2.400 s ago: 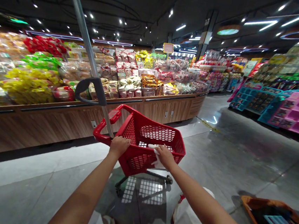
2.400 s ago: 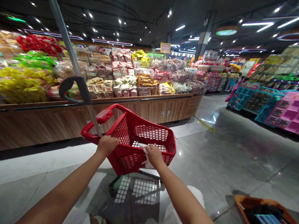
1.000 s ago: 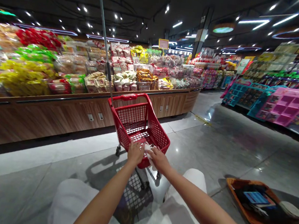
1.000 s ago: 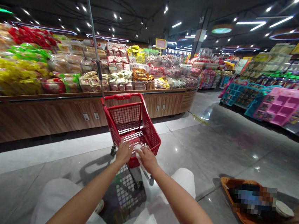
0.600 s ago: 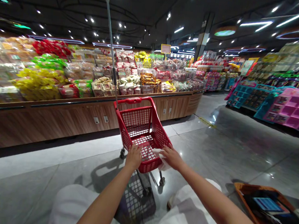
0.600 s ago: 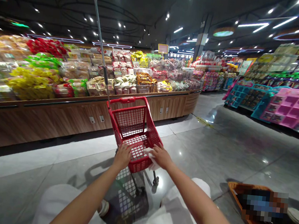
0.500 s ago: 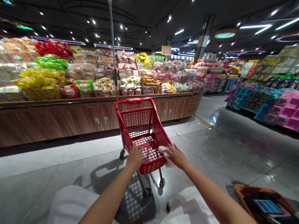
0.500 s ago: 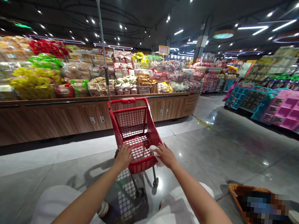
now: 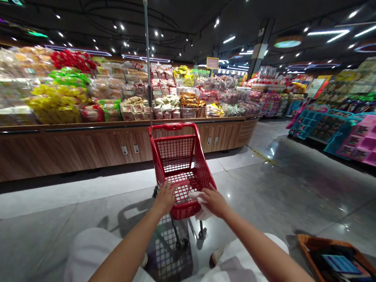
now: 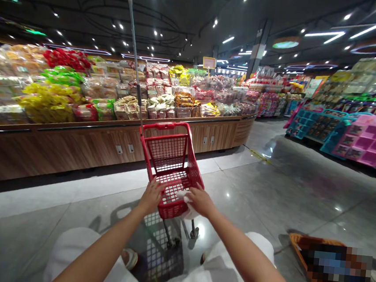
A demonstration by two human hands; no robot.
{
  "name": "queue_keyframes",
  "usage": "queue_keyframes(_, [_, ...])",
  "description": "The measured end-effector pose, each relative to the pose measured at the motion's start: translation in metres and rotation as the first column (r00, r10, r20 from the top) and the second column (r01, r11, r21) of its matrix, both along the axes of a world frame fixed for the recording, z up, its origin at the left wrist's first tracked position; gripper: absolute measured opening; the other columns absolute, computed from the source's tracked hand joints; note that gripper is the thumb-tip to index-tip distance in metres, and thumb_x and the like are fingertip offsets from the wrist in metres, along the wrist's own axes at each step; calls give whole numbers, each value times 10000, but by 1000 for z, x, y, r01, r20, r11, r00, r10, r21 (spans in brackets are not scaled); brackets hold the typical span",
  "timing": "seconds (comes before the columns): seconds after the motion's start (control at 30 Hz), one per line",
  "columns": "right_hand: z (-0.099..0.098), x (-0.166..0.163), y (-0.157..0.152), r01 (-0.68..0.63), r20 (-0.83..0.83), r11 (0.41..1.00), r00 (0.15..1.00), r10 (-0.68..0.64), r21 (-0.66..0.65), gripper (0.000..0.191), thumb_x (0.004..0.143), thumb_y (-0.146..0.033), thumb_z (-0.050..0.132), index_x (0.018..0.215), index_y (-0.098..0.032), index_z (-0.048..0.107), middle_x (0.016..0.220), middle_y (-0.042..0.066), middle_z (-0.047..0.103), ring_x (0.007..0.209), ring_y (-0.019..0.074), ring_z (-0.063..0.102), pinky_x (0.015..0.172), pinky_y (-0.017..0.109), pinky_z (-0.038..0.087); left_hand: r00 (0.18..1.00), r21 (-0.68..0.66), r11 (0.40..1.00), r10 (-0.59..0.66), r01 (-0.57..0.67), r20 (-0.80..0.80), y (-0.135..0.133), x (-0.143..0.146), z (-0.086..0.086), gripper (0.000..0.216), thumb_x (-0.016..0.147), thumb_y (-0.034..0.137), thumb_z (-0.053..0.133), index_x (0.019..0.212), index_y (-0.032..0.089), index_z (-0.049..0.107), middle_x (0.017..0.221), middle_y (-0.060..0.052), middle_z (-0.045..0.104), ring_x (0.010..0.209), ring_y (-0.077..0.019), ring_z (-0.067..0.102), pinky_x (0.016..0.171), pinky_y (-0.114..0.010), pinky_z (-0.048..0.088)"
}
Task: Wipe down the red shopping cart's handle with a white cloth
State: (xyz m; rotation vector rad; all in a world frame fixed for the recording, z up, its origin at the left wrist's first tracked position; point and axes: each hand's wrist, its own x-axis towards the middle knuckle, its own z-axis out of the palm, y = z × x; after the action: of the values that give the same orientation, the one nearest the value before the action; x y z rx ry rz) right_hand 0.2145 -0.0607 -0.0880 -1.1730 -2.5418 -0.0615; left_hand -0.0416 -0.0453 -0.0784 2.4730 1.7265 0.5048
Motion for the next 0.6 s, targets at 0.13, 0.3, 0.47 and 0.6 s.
queue_keyframes(0.13, [8, 27, 1, 33, 42, 999, 999, -33, 5, 214, 863, -212, 548, 1066, -228, 616, 1076, 56, 614, 1076, 194, 554, 1105, 428, 261, 998, -23, 1000, -10, 11, 58, -1, -4, -3, 525, 799, 78, 425, 1289, 228, 538, 1385, -62, 457, 1416, -258, 154, 1167, -478, 177])
queue_keyframes(0.3, [14, -26, -10, 17, -1, 1000, 1000, -17, -11, 218, 896, -200, 492, 1071, -233, 616, 985, 19, 635, 952, 159, 594, 1126, 456, 205, 996, -17, 999, 40, -39, 80, 6, -11, -4, 526, 781, 56, 441, 1265, 225, 562, 1374, -82, 468, 1421, -274, 150, 1160, -499, 179])
queue_keyframes(0.47, [6, -104, -22, 4, -83, 999, 997, -7, -38, 312, 891, -204, 503, 1194, -244, 565, 1072, 44, 646, 1025, 183, 585, 1122, 451, 229, 993, -36, 996, 87, -84, 77, 10, -25, -7, 518, 775, 52, 463, 1247, 230, 575, 1405, -86, 445, 1424, -278, 148, 1154, -500, 200])
queue_keyframes(0.6, [2, -140, -29, 129, -188, 982, 970, -153, -134, 400, 875, -232, 528, 1273, -197, 512, 1210, 110, 598, 1155, 234, 531, 1099, 462, 277, 991, -42, 997, 69, -65, 117, 11, -34, -13, 526, 797, 55, 447, 1288, 217, 539, 1438, -95, 401, 1426, -267, 145, 1158, -490, 201])
